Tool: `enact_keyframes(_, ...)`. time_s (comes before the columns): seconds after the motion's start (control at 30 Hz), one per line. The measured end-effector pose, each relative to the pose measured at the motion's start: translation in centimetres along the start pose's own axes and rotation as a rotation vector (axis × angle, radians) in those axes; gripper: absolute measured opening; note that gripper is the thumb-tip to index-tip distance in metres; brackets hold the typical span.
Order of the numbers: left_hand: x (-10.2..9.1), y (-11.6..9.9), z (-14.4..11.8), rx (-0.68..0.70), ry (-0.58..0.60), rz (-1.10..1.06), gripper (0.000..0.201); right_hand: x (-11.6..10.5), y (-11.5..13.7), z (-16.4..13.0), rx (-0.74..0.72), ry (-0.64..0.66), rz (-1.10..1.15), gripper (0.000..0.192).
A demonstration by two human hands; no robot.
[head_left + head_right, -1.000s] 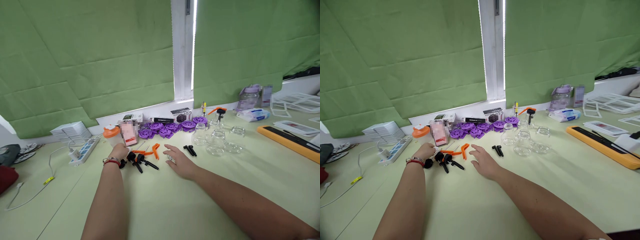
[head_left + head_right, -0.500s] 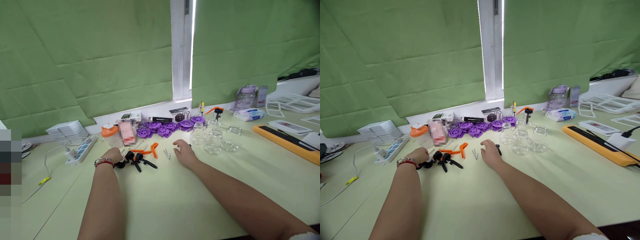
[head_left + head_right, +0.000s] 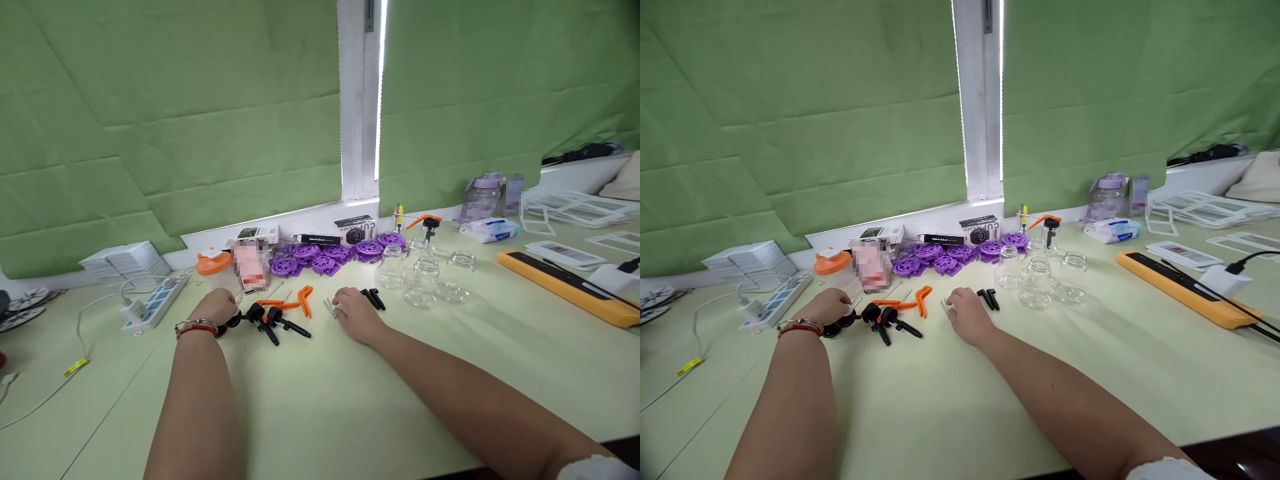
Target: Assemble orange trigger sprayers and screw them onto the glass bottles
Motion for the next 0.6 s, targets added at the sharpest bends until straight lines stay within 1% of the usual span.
enact_keyframes(0.07,-0.9,-0.1,-0.3,0.001,-0.039,-0.018,0.022,0.3,0.8,0.0,-0.042,0.007,-0.011,0.017)
enact_keyframes(0.13,-1.3,0.1,-0.6,-0.013,-0.050,-0.044,0.026,0.7,1.6,-0.1,-0.075,0.015,-0.019,0.017)
enact_keyframes(0.3,-0.5,1.0,-1.2,-0.085,0.011,-0.166,0.023,1.9,2.5,0.0,-0.054,0.059,-0.045,0.017)
enact_keyframes(0.4,-0.4,1.4,-1.4,-0.095,0.023,-0.266,0.023,2.4,2.8,0.7,-0.017,0.084,-0.089,0.021)
enact_keyframes(0.5,-0.2,0.9,-1.5,-0.051,0.060,-0.375,0.023,3.2,2.9,1.7,0.042,0.127,-0.151,0.026)
enact_keyframes(0.6,-0.2,-0.7,-2.0,0.079,0.119,-0.556,0.021,4.0,3.0,2.7,0.097,0.137,-0.199,0.029)
Point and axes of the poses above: each hand's wrist, its own z-axis towards the middle knuckle, its own x-axis out of the palm, y = z × x, the point moved 10 cm from there along z, towards the middle knuckle, and after that the axes turned 5 degrees about -x, right-handed, at the moved point
